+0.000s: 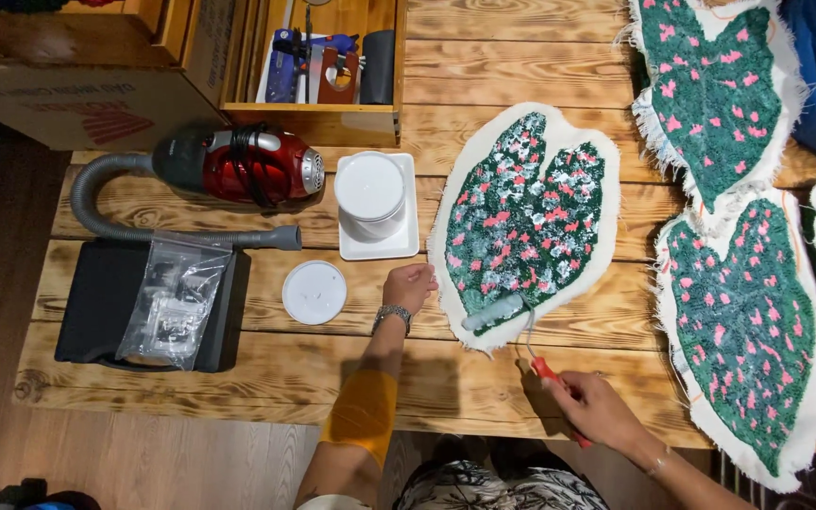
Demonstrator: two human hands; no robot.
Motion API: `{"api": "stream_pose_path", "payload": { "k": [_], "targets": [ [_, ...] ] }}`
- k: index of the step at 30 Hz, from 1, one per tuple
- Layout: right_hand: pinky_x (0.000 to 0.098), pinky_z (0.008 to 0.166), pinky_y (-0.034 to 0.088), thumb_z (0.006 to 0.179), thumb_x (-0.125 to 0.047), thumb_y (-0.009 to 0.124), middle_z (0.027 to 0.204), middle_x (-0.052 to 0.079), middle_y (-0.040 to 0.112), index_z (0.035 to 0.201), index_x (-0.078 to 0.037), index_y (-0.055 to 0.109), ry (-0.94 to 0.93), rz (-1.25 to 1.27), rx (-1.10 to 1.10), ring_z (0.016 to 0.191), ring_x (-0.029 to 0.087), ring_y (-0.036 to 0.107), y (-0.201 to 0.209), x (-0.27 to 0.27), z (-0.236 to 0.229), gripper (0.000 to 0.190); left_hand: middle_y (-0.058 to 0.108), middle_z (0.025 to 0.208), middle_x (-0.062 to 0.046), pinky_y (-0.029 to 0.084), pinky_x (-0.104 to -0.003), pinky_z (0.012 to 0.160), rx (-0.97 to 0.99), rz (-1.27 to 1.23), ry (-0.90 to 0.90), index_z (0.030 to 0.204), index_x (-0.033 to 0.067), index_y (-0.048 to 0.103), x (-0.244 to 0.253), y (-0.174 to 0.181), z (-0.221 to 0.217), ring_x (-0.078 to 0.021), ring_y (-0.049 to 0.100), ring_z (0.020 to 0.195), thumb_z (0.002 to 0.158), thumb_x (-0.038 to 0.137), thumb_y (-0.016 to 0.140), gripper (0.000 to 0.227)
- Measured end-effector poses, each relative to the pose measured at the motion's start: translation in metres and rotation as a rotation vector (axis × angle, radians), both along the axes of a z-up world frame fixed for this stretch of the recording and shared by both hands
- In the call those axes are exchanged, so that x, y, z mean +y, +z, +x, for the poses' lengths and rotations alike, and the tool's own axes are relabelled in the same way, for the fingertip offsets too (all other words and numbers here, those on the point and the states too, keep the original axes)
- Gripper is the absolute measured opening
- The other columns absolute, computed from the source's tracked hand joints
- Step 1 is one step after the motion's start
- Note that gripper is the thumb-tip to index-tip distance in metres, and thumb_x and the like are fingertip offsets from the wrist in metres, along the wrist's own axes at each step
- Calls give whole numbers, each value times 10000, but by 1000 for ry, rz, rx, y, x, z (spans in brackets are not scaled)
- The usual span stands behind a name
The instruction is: Applying adhesive to the back of leaf-shaped tufted rugs using a roller and a small brush.
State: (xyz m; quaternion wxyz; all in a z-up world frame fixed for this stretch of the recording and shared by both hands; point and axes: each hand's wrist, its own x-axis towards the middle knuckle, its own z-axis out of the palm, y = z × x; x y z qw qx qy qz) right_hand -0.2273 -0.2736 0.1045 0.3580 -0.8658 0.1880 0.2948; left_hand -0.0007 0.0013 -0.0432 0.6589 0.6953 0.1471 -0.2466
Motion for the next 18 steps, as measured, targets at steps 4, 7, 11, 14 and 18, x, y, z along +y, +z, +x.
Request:
{"api": "stream_pose_path", "payload": {
  "k": [4, 7, 11, 14, 18],
  "targets": [
    [387, 523, 413, 977, -434, 585, 549, 126, 515, 730, 15, 626, 92, 21, -171, 503, 189, 449, -11, 6, 33, 514, 786, 948, -85, 593, -267, 655, -24, 8, 26, 1126, -21, 742, -2, -1, -4, -156, 781, 807, 944, 245, 693, 326],
    [372, 517, 427, 984, -431, 571, 546, 96, 539, 733, 16, 610, 34, 122, -162, 499, 174, 457, -8, 6, 23, 514, 788, 942, -90, 593, -268, 653, -21, 23, 40, 1125, -20, 743, -2, 4, -1, -157, 780, 801, 942, 239, 693, 321],
    [354, 509, 408, 969, -408, 581, 529, 51, 503, 748, -19, 652, 52, 127, -47, 500, 141, 450, 0, -16, -15, 453, 783, 917, -88, 594, -264, 649, -45, 47, 98, 1096, -17, 757, -5, 1, -7, -161, 780, 791, 933, 246, 706, 313],
    [351, 500, 374, 981, -386, 589, 544, 40, 444, 718, -2, 627, 26, 182, -54, 518, 121, 413, -4, -30, -6, 467, 784, 891, -94, 590, -276, 625, -64, 61, 145, 1065, -27, 752, -6, 8, -20, -160, 774, 774, 933, 277, 706, 335],
    [325, 491, 355, 1004, -373, 572, 544, 10, 445, 723, -20, 601, 107, 189, -239, 529, 90, 392, -5, -30, 30, 453, 776, 902, -109, 599, -280, 619, 129, 103, 157, 1041, -38, 731, -7, 50, -62, -152, 766, 760, 947, 377, 717, 425]
  ]
}}
